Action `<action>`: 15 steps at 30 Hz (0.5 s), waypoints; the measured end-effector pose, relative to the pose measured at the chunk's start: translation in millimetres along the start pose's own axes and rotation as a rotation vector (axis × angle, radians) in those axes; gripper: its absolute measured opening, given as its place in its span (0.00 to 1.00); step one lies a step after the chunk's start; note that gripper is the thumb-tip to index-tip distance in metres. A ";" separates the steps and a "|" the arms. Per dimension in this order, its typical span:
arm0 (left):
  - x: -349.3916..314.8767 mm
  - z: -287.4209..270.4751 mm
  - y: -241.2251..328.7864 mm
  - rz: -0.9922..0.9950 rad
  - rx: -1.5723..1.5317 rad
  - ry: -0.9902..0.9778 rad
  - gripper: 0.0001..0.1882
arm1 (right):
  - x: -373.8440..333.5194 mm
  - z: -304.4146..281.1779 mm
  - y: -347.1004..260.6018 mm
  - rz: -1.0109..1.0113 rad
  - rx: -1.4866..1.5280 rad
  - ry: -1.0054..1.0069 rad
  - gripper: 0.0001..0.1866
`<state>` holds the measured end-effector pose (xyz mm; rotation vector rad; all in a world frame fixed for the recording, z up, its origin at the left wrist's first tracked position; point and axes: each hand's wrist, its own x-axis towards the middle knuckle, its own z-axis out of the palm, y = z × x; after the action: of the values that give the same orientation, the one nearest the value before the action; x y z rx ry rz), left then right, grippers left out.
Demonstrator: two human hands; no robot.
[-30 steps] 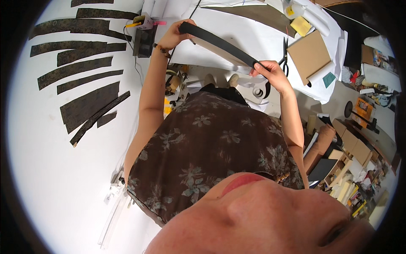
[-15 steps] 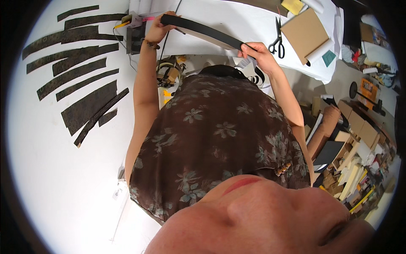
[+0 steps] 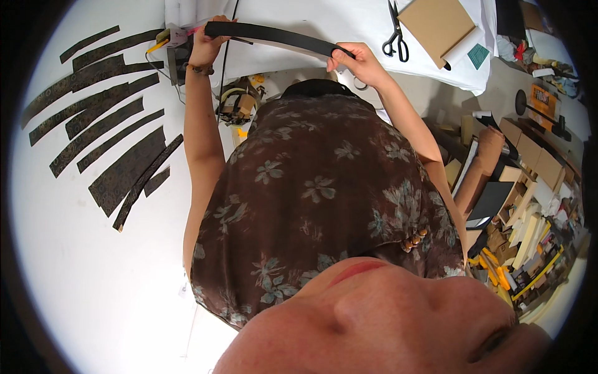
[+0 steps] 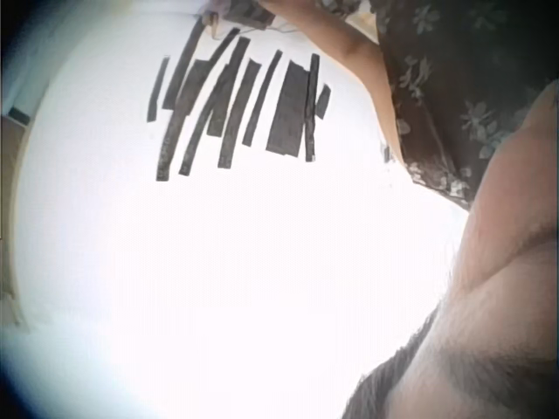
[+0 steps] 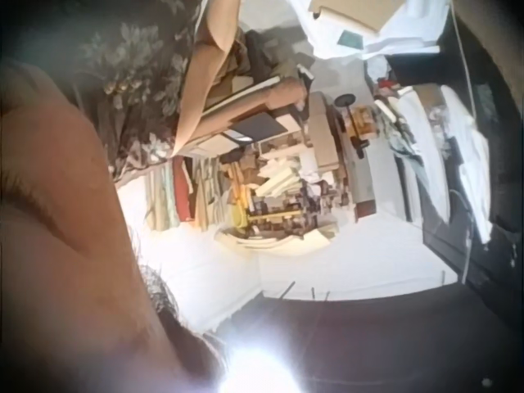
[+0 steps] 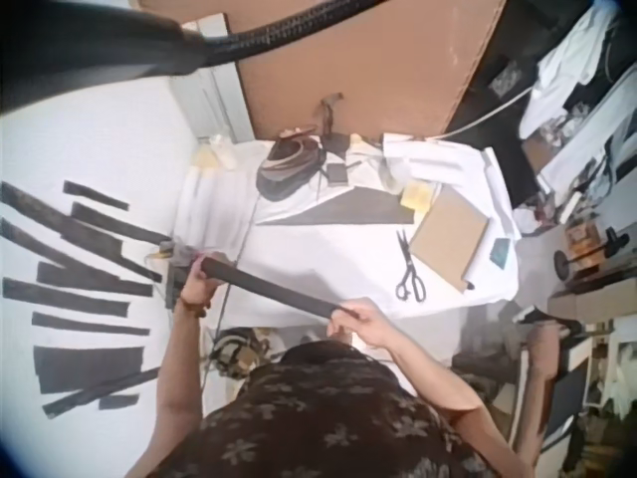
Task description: The person aligns a black strip along the edge of a brown cardboard piece, presses it down, and trims the excess with scissors. They repeat this process for another edge, then handle a separate black strap.
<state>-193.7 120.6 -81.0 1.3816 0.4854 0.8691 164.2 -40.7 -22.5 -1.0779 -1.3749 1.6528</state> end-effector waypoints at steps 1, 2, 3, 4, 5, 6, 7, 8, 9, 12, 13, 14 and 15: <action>-0.6 -1.2 -1.1 0.012 0.013 -0.016 0.09 | -0.7 -0.7 -0.9 0.001 0.001 -0.006 0.19; -0.8 -2.2 -1.4 0.011 0.004 -0.017 0.09 | -0.9 -1.8 -3.3 0.000 0.001 -0.012 0.19; -1.0 -3.1 -1.9 0.010 -0.004 -0.018 0.09 | -1.3 -3.6 -4.5 0.023 0.001 -0.019 0.20; -1.2 -3.3 -2.8 0.010 -0.013 -0.019 0.09 | -2.9 -3.7 -6.9 0.038 0.007 -0.022 0.20; -1.3 -4.1 -3.3 0.013 -0.007 -0.020 0.09 | -3.7 -2.9 -10.0 0.051 0.013 -0.026 0.21; -1.5 -4.9 -4.1 0.017 -0.001 -0.021 0.09 | -4.0 -2.5 -12.3 0.065 0.019 -0.030 0.21; -1.7 -5.4 -5.0 0.020 0.005 -0.021 0.09 | -3.6 -2.8 -13.6 0.065 0.033 -0.033 0.21; -1.7 -5.3 -5.3 0.025 0.010 -0.022 0.09 | -3.1 -3.1 -14.9 0.065 0.045 -0.037 0.21; -2.0 -4.9 -5.5 0.008 -0.005 -0.007 0.09 | -2.9 -3.2 -15.9 0.064 0.058 -0.041 0.21; -2.9 -3.8 -5.6 -0.010 -0.029 0.008 0.08 | -2.9 -3.7 -16.9 0.062 0.073 -0.056 0.21; -1.4 -4.6 -5.4 0.005 -0.022 -0.008 0.08 | -3.2 -3.4 -17.0 0.067 0.054 -0.042 0.21; 0.2 -4.9 -5.0 0.021 -0.016 -0.025 0.08 | -3.8 -2.5 -17.4 0.073 0.034 -0.027 0.21; 0.9 -4.5 -4.4 0.018 -0.011 -0.021 0.08 | -4.3 -2.1 -17.7 0.079 0.015 -0.012 0.21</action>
<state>-195.5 124.3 -85.9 1.3856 0.4514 0.8698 168.1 -40.7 -4.5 -1.1290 -1.3409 1.7259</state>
